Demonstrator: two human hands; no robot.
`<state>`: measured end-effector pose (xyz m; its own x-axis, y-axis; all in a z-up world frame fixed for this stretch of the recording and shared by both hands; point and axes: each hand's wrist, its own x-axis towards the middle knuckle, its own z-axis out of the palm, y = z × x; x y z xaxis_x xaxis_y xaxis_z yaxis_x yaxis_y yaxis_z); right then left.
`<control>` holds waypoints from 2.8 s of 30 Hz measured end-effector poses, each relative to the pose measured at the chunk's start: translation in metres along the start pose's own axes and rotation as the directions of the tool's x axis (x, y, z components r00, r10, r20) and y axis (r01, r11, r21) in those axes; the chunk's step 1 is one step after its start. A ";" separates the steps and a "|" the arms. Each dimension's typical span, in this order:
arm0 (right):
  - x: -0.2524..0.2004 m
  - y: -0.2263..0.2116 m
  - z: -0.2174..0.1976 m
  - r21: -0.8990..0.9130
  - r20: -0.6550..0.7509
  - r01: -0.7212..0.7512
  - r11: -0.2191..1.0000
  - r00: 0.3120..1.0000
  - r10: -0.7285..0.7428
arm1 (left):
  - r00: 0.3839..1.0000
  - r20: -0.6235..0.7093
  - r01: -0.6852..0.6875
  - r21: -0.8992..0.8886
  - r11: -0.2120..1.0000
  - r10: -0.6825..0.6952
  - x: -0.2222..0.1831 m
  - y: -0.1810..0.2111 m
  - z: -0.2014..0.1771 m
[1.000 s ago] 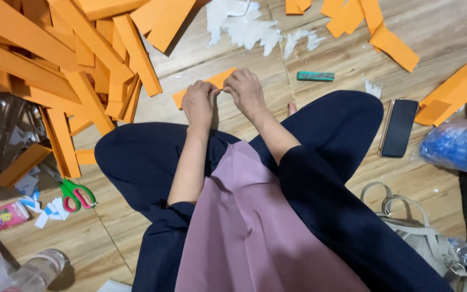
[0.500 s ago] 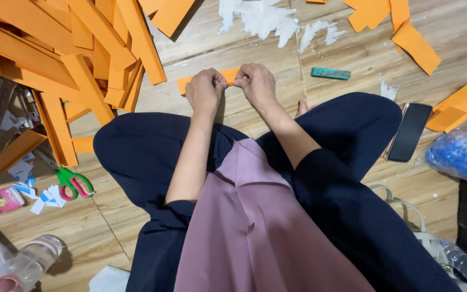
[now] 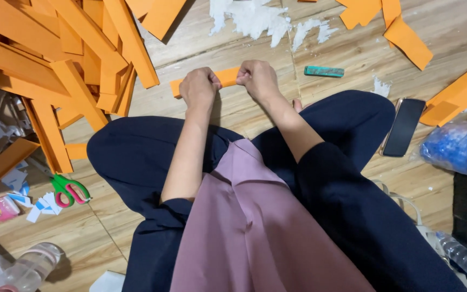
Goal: Folding orange paper strips and using a small tool to crease the folds while sitting on the floor.
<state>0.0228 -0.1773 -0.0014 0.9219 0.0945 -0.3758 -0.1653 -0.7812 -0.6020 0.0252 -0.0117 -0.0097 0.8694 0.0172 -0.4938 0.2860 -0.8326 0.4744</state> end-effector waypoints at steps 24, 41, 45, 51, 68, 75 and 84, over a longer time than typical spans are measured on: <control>-0.084 -0.040 0.063 -0.830 -0.085 0.171 0.530 0.901 -0.425 | 0.995 -0.075 0.080 0.279 0.957 -0.061 0.023 -0.005 0.024; -0.079 -0.029 0.051 -0.845 0.109 0.154 0.511 0.987 -0.117 | 0.983 0.021 -0.154 0.636 0.757 0.182 -0.085 -0.009 0.018; -0.079 -0.030 0.049 -0.841 0.103 0.149 0.519 0.988 -0.116 | 0.990 0.034 -0.130 0.591 0.796 0.136 -0.087 -0.002 0.014; -0.072 -0.024 0.055 -0.825 0.090 0.122 0.551 0.992 -0.085 | 0.988 0.009 -0.131 0.583 0.802 0.155 -0.075 -0.008 0.016; -0.031 0.017 0.078 -0.898 -0.086 0.196 0.394 0.800 -0.594 | 0.520 -0.118 -0.168 0.957 0.236 0.846 0.019 -0.059 0.083; -0.020 0.031 0.053 -0.853 -0.244 0.219 0.474 0.636 -0.733 | 0.171 -0.073 -0.450 0.881 0.144 0.983 -0.023 -0.034 -0.011; -0.044 -0.022 0.031 0.669 0.261 -0.464 0.581 0.878 0.400 | 0.662 -0.128 -0.468 0.699 0.541 0.739 -0.035 0.003 -0.033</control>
<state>-0.0247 -0.1453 0.0062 0.6520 -0.0683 -0.7551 -0.7579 -0.0855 -0.6467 0.0090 0.0032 0.0327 0.8382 -0.5328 0.1165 -0.5342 -0.8451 -0.0213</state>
